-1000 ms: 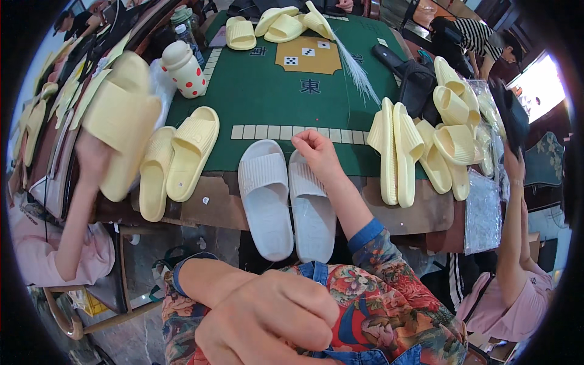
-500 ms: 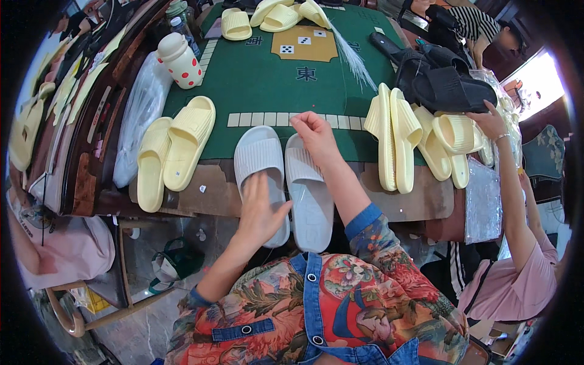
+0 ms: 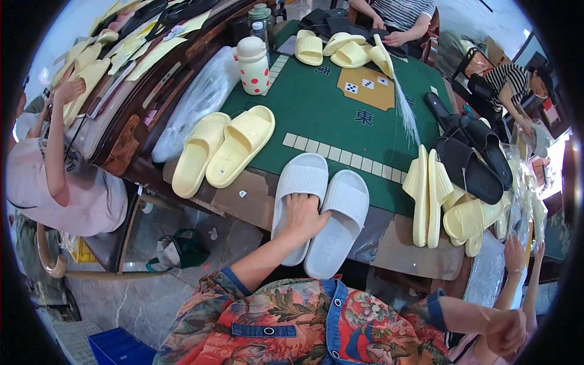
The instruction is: The person attaches pairs of slippers together by threading plastic ties through them by hand and sets the fastened slippers on the table.
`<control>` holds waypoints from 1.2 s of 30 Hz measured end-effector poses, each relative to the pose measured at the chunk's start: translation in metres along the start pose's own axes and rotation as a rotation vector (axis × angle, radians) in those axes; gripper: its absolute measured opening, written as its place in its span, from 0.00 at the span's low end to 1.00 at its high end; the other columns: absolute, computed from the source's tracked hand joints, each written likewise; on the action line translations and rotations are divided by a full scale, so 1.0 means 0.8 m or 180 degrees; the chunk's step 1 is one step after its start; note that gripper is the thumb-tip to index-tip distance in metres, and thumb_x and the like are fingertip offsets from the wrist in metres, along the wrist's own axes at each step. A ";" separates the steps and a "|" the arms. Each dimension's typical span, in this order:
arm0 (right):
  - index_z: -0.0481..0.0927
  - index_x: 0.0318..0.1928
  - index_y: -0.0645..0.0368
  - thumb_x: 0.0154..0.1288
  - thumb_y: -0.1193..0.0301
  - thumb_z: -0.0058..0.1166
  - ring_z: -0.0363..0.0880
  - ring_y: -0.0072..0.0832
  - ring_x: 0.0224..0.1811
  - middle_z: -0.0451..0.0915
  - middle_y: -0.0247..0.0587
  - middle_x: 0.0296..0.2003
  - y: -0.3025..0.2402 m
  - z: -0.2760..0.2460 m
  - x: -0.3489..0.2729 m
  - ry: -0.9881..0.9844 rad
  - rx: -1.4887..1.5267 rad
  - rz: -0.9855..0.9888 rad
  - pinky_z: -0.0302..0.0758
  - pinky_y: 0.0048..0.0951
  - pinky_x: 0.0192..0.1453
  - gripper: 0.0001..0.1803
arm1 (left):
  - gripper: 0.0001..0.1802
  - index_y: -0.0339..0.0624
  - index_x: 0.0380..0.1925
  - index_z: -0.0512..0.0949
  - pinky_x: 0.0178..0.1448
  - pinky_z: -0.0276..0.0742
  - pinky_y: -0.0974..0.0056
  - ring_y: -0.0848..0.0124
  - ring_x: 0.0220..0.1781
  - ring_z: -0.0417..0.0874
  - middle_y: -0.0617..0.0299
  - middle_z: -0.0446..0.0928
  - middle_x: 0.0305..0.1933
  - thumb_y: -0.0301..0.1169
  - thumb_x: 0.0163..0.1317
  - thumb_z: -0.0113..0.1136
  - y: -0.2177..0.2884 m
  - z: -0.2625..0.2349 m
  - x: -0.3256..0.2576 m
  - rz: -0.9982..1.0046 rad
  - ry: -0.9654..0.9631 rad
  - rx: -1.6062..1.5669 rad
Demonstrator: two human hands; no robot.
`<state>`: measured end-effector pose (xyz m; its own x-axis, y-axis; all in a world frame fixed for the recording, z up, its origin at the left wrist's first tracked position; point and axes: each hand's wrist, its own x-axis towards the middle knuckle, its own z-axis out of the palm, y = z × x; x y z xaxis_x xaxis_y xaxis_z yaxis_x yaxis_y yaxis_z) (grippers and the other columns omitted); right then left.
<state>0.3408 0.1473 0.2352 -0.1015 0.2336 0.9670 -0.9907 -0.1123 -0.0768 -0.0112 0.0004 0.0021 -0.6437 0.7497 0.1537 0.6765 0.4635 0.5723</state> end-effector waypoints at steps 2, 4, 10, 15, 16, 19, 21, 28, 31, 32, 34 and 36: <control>0.70 0.38 0.59 0.54 0.76 0.48 0.69 0.20 0.30 0.72 0.31 0.33 -0.008 -0.016 -0.039 0.0676 0.0034 0.0655 0.65 0.19 0.30 0.10 | 0.21 0.31 0.33 0.74 0.52 0.57 0.48 0.47 0.49 0.65 0.41 0.69 0.42 0.36 0.40 0.61 -0.002 0.003 0.005 0.0158 0.0197 -0.0214; 0.66 0.49 0.59 0.58 0.74 0.46 0.70 0.19 0.29 0.73 0.31 0.37 0.010 -0.052 -0.110 0.1587 -0.0617 0.0771 0.62 0.15 0.21 0.16 | 0.20 0.32 0.35 0.74 0.52 0.59 0.49 0.45 0.49 0.64 0.40 0.69 0.43 0.30 0.39 0.59 -0.010 -0.005 0.013 0.0473 0.0485 -0.0779; 0.67 0.33 0.58 0.64 0.73 0.42 0.51 0.12 0.13 0.56 0.25 0.13 0.168 -0.073 -0.161 0.3117 -0.1788 0.3027 0.49 0.15 0.15 0.03 | 0.24 0.35 0.44 0.72 0.56 0.60 0.55 0.51 0.51 0.68 0.47 0.71 0.45 0.23 0.40 0.57 -0.029 -0.187 0.028 0.0263 0.1462 -0.0659; 0.69 0.32 0.57 0.63 0.72 0.45 0.52 0.12 0.13 0.58 0.25 0.14 0.205 -0.088 -0.197 0.3044 -0.1950 0.3654 0.49 0.15 0.16 0.04 | 0.16 0.26 0.37 0.72 0.46 0.68 0.62 0.55 0.39 0.76 0.46 0.76 0.35 0.23 0.46 0.49 -0.151 -0.248 0.123 0.0025 0.1443 -0.1010; 0.70 0.32 0.56 0.63 0.72 0.45 0.52 0.11 0.13 0.59 0.25 0.14 0.212 -0.087 -0.202 0.3023 -0.1851 0.3694 0.49 0.15 0.16 0.04 | 0.16 0.25 0.36 0.72 0.44 0.69 0.62 0.56 0.37 0.77 0.45 0.76 0.33 0.25 0.46 0.51 -0.190 -0.244 0.143 -0.0138 0.1349 -0.1123; 0.70 0.30 0.56 0.62 0.71 0.47 0.53 0.10 0.13 0.60 0.23 0.14 0.246 -0.080 -0.227 0.2876 -0.1754 0.3979 0.49 0.14 0.15 0.04 | 0.25 0.24 0.39 0.70 0.52 0.65 0.58 0.51 0.47 0.72 0.39 0.72 0.41 0.35 0.45 0.57 -0.314 -0.246 0.160 -0.0581 0.1287 0.0104; 0.72 0.30 0.55 0.61 0.71 0.48 0.56 0.10 0.14 0.63 0.23 0.15 0.252 -0.084 -0.253 0.2873 -0.1964 0.4131 0.51 0.13 0.16 0.04 | 0.33 0.27 0.46 0.66 0.60 0.58 0.53 0.45 0.55 0.64 0.37 0.63 0.53 0.39 0.44 0.60 -0.326 -0.213 0.163 -0.0670 0.1259 0.0377; 0.73 0.30 0.60 0.60 0.71 0.50 0.65 0.10 0.21 0.70 0.24 0.20 0.264 -0.073 -0.281 0.1827 -0.3127 0.4137 0.63 0.13 0.25 0.05 | 0.31 0.29 0.44 0.70 0.55 0.64 0.57 0.48 0.52 0.69 0.39 0.69 0.48 0.41 0.43 0.61 -0.274 -0.252 0.138 -0.0754 0.0550 -0.0273; 0.73 0.30 0.61 0.60 0.72 0.50 0.64 0.09 0.22 0.70 0.24 0.20 0.260 -0.073 -0.281 0.1746 -0.3303 0.4165 0.62 0.13 0.25 0.05 | 0.27 0.32 0.42 0.72 0.51 0.67 0.57 0.51 0.49 0.72 0.42 0.71 0.46 0.42 0.46 0.60 -0.220 -0.284 0.114 -0.0693 0.0353 0.0833; 0.73 0.30 0.61 0.60 0.72 0.51 0.65 0.10 0.22 0.71 0.25 0.20 0.261 -0.072 -0.281 0.1756 -0.3308 0.4080 0.63 0.14 0.26 0.06 | 0.26 0.33 0.42 0.72 0.51 0.68 0.57 0.51 0.48 0.73 0.43 0.72 0.46 0.41 0.48 0.59 -0.216 -0.287 0.106 -0.0568 0.0606 0.1001; 0.73 0.31 0.62 0.60 0.71 0.51 0.66 0.12 0.23 0.71 0.28 0.20 0.261 -0.072 -0.275 0.1659 -0.3519 0.4076 0.65 0.16 0.27 0.06 | 0.22 0.34 0.42 0.73 0.51 0.68 0.57 0.52 0.48 0.73 0.46 0.72 0.47 0.39 0.51 0.57 -0.196 -0.281 0.097 -0.0289 0.0924 0.1295; 0.74 0.32 0.62 0.60 0.70 0.50 0.68 0.15 0.24 0.73 0.32 0.22 0.256 -0.077 -0.270 0.1317 -0.3724 0.4044 0.67 0.19 0.29 0.08 | 0.18 0.33 0.42 0.72 0.52 0.67 0.58 0.53 0.50 0.72 0.47 0.71 0.48 0.34 0.55 0.53 -0.164 -0.269 0.087 0.0245 0.1195 0.1630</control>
<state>0.1540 0.1334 -0.0041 -0.6153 0.7846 0.0756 0.1865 0.2381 -0.9532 -0.2216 -0.1102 0.1112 -0.6051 0.6164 0.5038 0.7513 0.6516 0.1052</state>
